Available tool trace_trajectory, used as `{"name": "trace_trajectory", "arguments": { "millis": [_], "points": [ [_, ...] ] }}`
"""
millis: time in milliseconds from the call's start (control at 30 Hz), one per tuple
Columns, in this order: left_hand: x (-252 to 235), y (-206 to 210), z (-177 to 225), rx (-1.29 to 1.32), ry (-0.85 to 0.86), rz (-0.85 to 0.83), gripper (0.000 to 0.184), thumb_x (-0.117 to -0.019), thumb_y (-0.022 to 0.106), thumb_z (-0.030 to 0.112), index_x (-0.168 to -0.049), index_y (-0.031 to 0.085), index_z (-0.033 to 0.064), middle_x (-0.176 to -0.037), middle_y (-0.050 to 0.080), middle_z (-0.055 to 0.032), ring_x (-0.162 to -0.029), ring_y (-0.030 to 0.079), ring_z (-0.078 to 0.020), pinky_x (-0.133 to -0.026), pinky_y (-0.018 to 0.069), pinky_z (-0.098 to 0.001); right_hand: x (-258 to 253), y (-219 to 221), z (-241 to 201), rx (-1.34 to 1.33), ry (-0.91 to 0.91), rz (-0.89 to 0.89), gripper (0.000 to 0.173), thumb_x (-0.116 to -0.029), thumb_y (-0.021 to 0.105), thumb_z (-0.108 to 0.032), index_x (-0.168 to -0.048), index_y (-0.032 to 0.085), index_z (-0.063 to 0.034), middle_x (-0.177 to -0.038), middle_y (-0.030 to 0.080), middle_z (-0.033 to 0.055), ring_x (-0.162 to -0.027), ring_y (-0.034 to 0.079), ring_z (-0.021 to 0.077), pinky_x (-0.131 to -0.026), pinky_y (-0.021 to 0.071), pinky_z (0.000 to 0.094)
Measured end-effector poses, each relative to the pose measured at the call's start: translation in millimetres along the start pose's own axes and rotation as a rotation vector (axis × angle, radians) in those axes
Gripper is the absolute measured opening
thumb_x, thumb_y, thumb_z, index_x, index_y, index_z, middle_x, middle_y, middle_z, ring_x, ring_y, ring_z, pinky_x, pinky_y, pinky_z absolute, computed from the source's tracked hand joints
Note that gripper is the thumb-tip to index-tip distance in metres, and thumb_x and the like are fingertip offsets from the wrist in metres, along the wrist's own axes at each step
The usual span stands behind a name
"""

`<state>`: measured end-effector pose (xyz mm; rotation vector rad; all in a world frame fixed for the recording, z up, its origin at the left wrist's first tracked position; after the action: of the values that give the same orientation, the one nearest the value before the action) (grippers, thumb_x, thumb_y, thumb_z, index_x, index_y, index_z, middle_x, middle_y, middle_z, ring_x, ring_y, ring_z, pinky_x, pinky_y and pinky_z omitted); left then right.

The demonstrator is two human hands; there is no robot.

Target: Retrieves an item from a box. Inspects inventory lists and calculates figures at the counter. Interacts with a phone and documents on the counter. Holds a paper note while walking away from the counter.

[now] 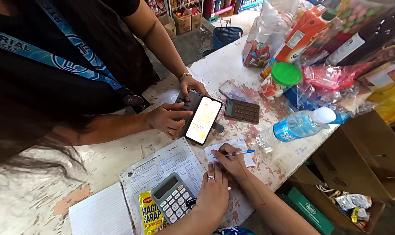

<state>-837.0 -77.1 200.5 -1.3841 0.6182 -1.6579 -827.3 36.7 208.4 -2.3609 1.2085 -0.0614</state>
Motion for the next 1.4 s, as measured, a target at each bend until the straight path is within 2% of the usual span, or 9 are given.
{"name": "trace_trajectory", "arguments": {
  "millis": [133,267,500,900,1133,1267,1400],
  "points": [
    [0.5,0.0,0.9,0.0,0.011,0.043,0.051,-0.1065,0.042,0.007,-0.154,0.033,-0.0083,-0.164,0.024,-0.0292,-0.154,0.024,-0.0419,-0.121,0.0311,-0.0498,1.3,-2.2,3.0,0.003,-0.013,0.044,0.038,-0.0939,0.068,-0.027,-0.065,0.054,-0.0078,-0.058,0.046,-0.0094,-0.055,0.04,-0.0069,-0.054,0.0333,0.012],
    [0.8,-0.4,-0.2,0.028,0.009,0.049,0.05,-0.1059,0.043,0.007,-0.153,0.035,-0.0095,-0.164,0.024,-0.0296,-0.154,0.023,-0.0424,-0.121,0.0303,-0.0516,1.1,-3.1,2.2,-0.032,0.003,0.078,0.034,-0.0915,0.068,-0.02,-0.063,0.053,-0.0094,-0.057,0.046,-0.0103,-0.054,0.041,-0.0075,-0.053,0.0338,0.0118],
    [0.1,0.5,0.5,0.008,0.01,0.014,0.051,-0.1064,0.042,0.007,-0.154,0.033,-0.0085,-0.165,0.022,-0.0291,-0.155,0.019,-0.0442,-0.122,0.0279,-0.0539,0.2,-2.3,5.5,-0.034,0.055,0.079,0.034,-0.0903,0.068,-0.019,-0.062,0.051,-0.0125,-0.057,0.045,-0.0126,-0.053,0.04,-0.0084,-0.053,0.0327,0.0116],
    [-1.1,2.1,0.6,0.001,0.002,-0.013,0.051,-0.1073,0.04,0.008,-0.155,0.032,-0.0086,-0.165,0.02,-0.0294,-0.155,0.018,-0.0445,-0.122,0.0276,-0.0537,0.3,-0.3,5.1,0.067,0.066,0.059,0.035,-0.0916,0.066,-0.022,-0.062,0.052,-0.011,-0.057,0.044,-0.0106,-0.053,0.04,-0.0065,-0.053,0.0328,0.0132],
    [-1.9,2.3,-0.1,0.009,-0.013,-0.046,0.049,-0.1081,0.039,0.009,-0.154,0.033,-0.0071,-0.166,0.02,-0.0274,-0.156,0.016,-0.0436,-0.122,0.0268,-0.0539,4.3,3.1,-1.4,0.162,-0.007,0.073,0.035,-0.091,0.065,-0.021,-0.061,0.054,-0.0065,-0.057,0.05,-0.0027,-0.055,0.047,0.0008,-0.055,0.0373,0.0187],
    [-1.1,1.5,0.4,0.031,-0.002,-0.037,0.049,-0.1072,0.04,0.007,-0.154,0.035,-0.0071,-0.166,0.019,-0.0281,-0.155,0.016,-0.0446,-0.122,0.0266,-0.0541,3.1,3.1,0.6,0.149,0.051,0.056,0.035,-0.091,0.065,-0.022,-0.061,0.054,-0.0073,-0.057,0.048,-0.0049,-0.055,0.045,-0.0005,-0.054,0.0362,0.0187],
    [-1.3,2.3,0.4,0.031,-0.002,-0.042,0.049,-0.1079,0.04,0.009,-0.154,0.035,-0.0066,-0.166,0.019,-0.0277,-0.155,0.016,-0.0449,-0.122,0.0266,-0.0548,3.0,4.9,-1.6,0.182,0.044,0.005,0.032,-0.0894,0.064,-0.02,-0.062,0.055,-0.005,-0.057,0.051,-0.0017,-0.056,0.047,0.0018,-0.055,0.0375,0.0198]
  ]
}}
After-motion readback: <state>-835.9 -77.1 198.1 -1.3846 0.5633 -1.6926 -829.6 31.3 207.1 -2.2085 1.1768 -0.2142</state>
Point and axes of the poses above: each hand's wrist, its own x-axis away from the middle knuckle, its own y-axis out of the palm, z = x × y, the point moved 10 cm from there along -x, towards the middle knuckle
